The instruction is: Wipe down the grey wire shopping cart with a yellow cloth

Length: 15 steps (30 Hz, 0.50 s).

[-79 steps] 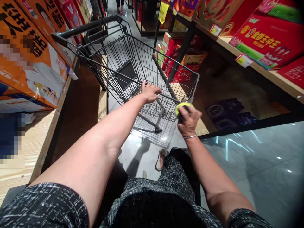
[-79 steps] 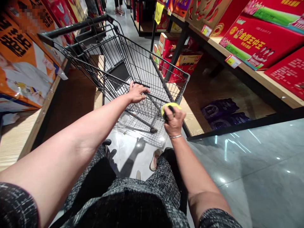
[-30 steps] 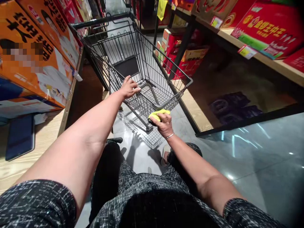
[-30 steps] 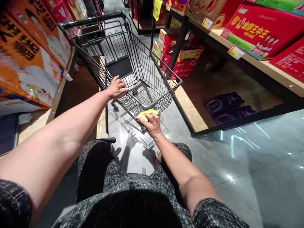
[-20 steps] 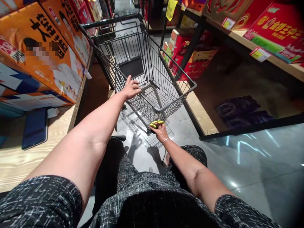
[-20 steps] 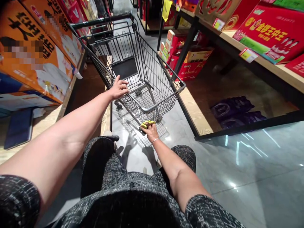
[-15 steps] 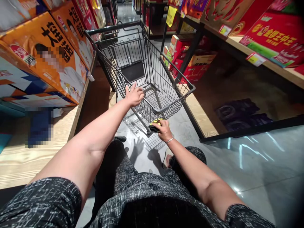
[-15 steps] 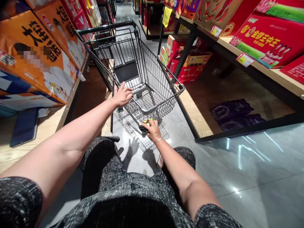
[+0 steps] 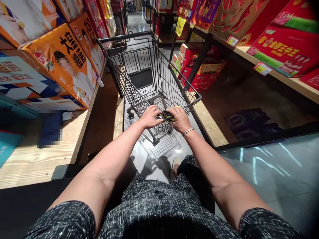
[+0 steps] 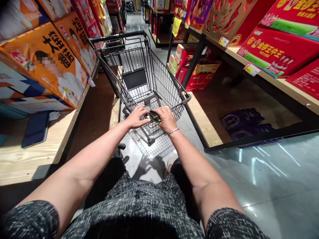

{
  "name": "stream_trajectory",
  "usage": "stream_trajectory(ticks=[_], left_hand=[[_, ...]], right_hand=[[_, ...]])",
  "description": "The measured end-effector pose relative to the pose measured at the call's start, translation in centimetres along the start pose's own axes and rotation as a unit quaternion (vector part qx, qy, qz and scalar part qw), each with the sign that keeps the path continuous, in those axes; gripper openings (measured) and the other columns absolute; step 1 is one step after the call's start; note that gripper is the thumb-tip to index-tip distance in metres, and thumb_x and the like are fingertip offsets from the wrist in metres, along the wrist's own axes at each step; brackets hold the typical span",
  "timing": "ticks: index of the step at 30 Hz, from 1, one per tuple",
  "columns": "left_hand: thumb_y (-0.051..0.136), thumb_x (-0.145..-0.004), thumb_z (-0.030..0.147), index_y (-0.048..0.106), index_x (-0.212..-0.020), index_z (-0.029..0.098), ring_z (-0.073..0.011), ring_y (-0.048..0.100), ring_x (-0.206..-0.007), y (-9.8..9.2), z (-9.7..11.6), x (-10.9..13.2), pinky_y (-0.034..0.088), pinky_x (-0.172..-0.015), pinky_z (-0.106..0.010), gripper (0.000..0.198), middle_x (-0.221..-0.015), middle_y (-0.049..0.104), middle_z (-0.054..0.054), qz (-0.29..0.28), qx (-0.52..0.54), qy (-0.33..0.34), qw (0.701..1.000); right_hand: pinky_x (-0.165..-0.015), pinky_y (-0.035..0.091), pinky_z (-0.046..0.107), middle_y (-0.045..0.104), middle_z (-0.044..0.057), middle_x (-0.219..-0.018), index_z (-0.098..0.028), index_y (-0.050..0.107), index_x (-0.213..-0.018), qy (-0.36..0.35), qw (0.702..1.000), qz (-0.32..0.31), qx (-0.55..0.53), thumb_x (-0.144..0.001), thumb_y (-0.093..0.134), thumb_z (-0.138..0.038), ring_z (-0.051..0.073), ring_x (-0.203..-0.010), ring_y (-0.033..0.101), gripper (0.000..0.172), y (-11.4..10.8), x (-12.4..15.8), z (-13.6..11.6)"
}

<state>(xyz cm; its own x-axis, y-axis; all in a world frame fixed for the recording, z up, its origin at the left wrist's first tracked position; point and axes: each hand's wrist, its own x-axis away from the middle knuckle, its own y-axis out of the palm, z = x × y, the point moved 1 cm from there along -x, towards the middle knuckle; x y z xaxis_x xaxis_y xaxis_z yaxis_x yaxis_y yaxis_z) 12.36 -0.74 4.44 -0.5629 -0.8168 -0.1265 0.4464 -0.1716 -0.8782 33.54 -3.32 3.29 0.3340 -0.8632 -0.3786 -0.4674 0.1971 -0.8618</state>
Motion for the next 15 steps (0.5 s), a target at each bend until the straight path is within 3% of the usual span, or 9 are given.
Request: stream_trajectory(ticks=[6,8,11,15], left_hand=[[0.055,-0.099,0.043,0.072,-0.1,0.021,-0.0317,0.036,-0.144,-0.1,-0.6,1.1,0.03,-0.124,-0.05,0.027,-0.113,0.062,-0.009,0.014,0.016,-0.011,1.0],[0.052,-0.1,0.042,0.071,-0.095,0.021,-0.0313,0.034,-0.144,-0.1,-0.9,1.3,0.03,-0.124,-0.049,0.03,-0.109,0.061,-0.009,0.023,0.025,-0.013,0.999],[0.051,-0.099,0.042,0.069,-0.087,0.021,-0.0307,0.033,-0.144,-0.1,-1.6,1.9,0.028,-0.126,-0.049,0.03,-0.104,0.06,-0.009,0.035,0.03,-0.02,0.999],[0.052,-0.097,0.037,0.069,-0.085,0.021,-0.0307,0.031,-0.144,-0.3,-2.7,3.2,0.022,-0.128,-0.051,0.027,-0.108,0.059,-0.009,0.052,0.005,-0.041,0.998]], right_hand=[[-0.09,0.043,0.039,0.064,0.01,-0.123,-0.025,0.067,-0.121,0.119,0.984,0.018,0.132,-0.082,0.054,-0.006,0.028,-0.118,0.047,0.046,-3.1,-1.6,7.7],[-0.09,0.042,0.04,0.063,0.011,-0.125,-0.025,0.067,-0.119,0.126,0.982,0.03,0.137,-0.082,0.054,-0.008,0.029,-0.119,0.046,0.043,-3.4,-1.8,8.9],[-0.098,0.039,0.043,0.062,0.012,-0.124,-0.022,0.065,-0.121,0.132,0.982,0.088,0.1,-0.076,0.051,-0.004,0.028,-0.119,0.046,0.05,-1.8,-1.0,7.5],[-0.108,0.034,0.049,0.059,0.011,-0.124,-0.023,0.063,-0.125,0.127,0.979,0.159,0.018,-0.071,0.051,-0.003,0.029,-0.119,0.047,0.059,2.7,1.3,1.3]])
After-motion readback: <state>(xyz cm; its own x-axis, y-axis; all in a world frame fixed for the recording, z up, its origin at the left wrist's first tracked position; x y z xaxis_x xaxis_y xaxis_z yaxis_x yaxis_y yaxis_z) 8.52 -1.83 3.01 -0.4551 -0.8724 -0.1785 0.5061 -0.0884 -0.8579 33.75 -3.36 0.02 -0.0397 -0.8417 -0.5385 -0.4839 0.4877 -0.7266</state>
